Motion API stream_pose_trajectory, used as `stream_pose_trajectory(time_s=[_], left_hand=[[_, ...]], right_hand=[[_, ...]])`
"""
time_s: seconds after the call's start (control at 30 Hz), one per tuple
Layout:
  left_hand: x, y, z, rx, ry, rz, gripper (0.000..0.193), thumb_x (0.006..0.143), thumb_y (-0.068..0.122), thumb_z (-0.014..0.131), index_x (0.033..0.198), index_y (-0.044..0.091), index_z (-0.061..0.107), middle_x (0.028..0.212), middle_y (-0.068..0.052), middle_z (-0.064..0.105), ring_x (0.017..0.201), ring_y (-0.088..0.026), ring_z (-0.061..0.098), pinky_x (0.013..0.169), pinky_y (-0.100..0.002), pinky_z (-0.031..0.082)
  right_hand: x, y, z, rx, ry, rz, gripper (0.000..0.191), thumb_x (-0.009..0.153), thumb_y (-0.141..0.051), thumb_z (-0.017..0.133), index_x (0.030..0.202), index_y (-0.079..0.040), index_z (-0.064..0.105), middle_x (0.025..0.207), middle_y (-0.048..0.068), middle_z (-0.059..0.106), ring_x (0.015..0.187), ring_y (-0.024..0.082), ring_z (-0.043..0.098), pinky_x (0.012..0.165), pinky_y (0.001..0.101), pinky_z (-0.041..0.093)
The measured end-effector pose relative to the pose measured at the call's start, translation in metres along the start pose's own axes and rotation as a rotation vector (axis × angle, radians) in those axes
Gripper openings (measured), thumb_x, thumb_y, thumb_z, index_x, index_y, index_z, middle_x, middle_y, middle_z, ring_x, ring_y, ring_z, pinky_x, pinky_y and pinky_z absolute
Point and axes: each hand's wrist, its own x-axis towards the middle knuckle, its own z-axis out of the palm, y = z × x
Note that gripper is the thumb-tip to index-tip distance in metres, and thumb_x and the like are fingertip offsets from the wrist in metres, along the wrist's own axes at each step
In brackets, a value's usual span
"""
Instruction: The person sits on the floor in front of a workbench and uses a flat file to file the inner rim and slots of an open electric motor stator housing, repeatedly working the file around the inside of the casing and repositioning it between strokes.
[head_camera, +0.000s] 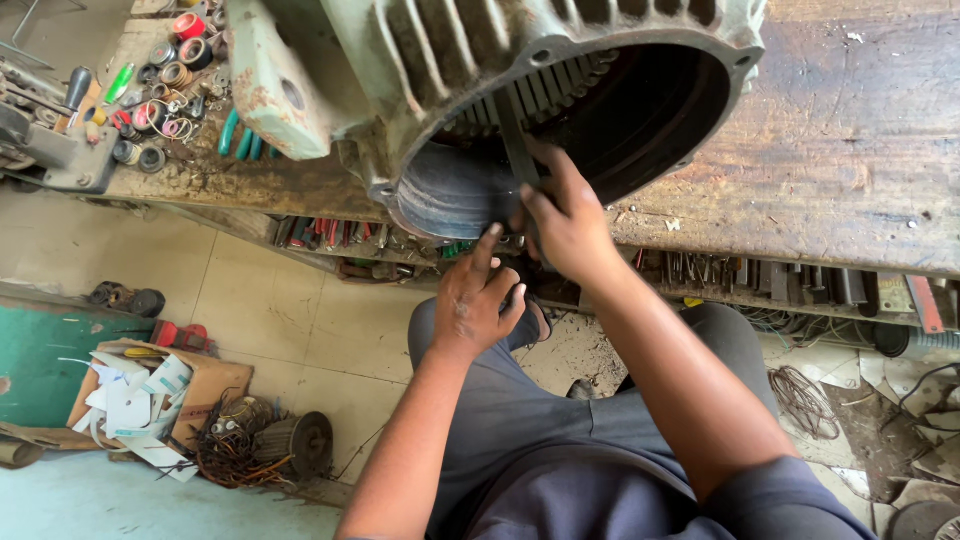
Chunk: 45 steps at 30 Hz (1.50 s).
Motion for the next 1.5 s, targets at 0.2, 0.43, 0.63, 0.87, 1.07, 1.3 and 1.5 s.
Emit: stream_pose_trajectory(time_s=[0.2,0.43,0.63,0.87,1.07,1.3,1.5], left_hand=[[0.005,0.001,-0.001,-0.01,0.015,0.014,0.02,0.086,0.02,0.076,0.087,0.01,0.059,0.161,-0.011,0.04,0.1,-0.029,0.065,0.085,-0.045,0.057],[0.002,-0.005,0.007,0.031,-0.015,0.021,0.021,0.084,0.023,0.077,0.085,0.012,0.06,0.155,-0.014,0.044,0.096,-0.031,0.064,0.082,-0.047,0.056],[-0.012,-0.004,0.015,0.001,-0.009,0.005,0.019,0.089,0.021,0.076,0.089,0.013,0.06,0.157,-0.012,0.042,0.101,-0.029,0.063,0.085,-0.046,0.055],[-0.008,-0.003,0.014,0.035,0.022,0.023,0.02,0.09,0.021,0.076,0.087,0.014,0.058,0.158,-0.011,0.042,0.098,-0.029,0.062,0.082,-0.046,0.055],[-0.001,-0.006,0.014,0.083,-0.033,-0.003,0.021,0.088,0.025,0.074,0.089,0.014,0.057,0.152,-0.016,0.051,0.095,-0.035,0.061,0.079,-0.05,0.053],[0.019,0.008,-0.007,0.03,0.056,0.023,0.018,0.086,0.021,0.075,0.09,0.011,0.061,0.15,-0.018,0.052,0.096,-0.034,0.062,0.083,-0.049,0.054],[0.022,0.017,-0.015,-0.062,0.031,-0.054,0.018,0.086,0.018,0.076,0.084,0.01,0.06,0.157,-0.014,0.042,0.088,-0.033,0.06,0.076,-0.049,0.053]], right_hand=[[0.004,-0.004,-0.003,-0.155,0.012,-0.118,0.054,0.1,-0.004,0.053,0.153,-0.008,0.042,0.068,0.007,0.062,0.046,0.012,0.051,0.043,0.0293,0.043],[0.004,0.009,-0.007,-0.41,-0.015,-0.387,0.052,0.099,0.0,0.055,0.149,-0.002,0.047,0.071,0.012,0.066,0.062,0.019,0.067,0.06,0.0366,0.055],[-0.011,0.001,-0.004,-0.467,-0.024,-0.473,0.05,0.103,0.003,0.055,0.152,-0.001,0.044,0.076,0.018,0.068,0.068,0.03,0.072,0.067,0.0403,0.056],[-0.009,-0.011,-0.003,-0.594,0.03,-0.641,0.048,0.102,0.001,0.06,0.148,-0.001,0.046,0.09,0.028,0.067,0.085,0.049,0.067,0.072,0.0501,0.053],[-0.005,0.006,-0.01,-0.64,0.006,-0.459,0.054,0.096,-0.002,0.058,0.149,-0.002,0.046,0.092,0.033,0.066,0.09,0.053,0.065,0.074,0.0562,0.052],[-0.002,-0.004,-0.013,-0.627,-0.011,-0.471,0.058,0.087,-0.001,0.055,0.145,-0.002,0.046,0.082,0.031,0.068,0.08,0.052,0.067,0.066,0.0547,0.053],[0.011,-0.008,-0.009,-0.621,0.057,-0.5,0.047,0.091,-0.006,0.06,0.138,-0.002,0.049,0.079,0.031,0.068,0.079,0.052,0.066,0.065,0.0555,0.051]])
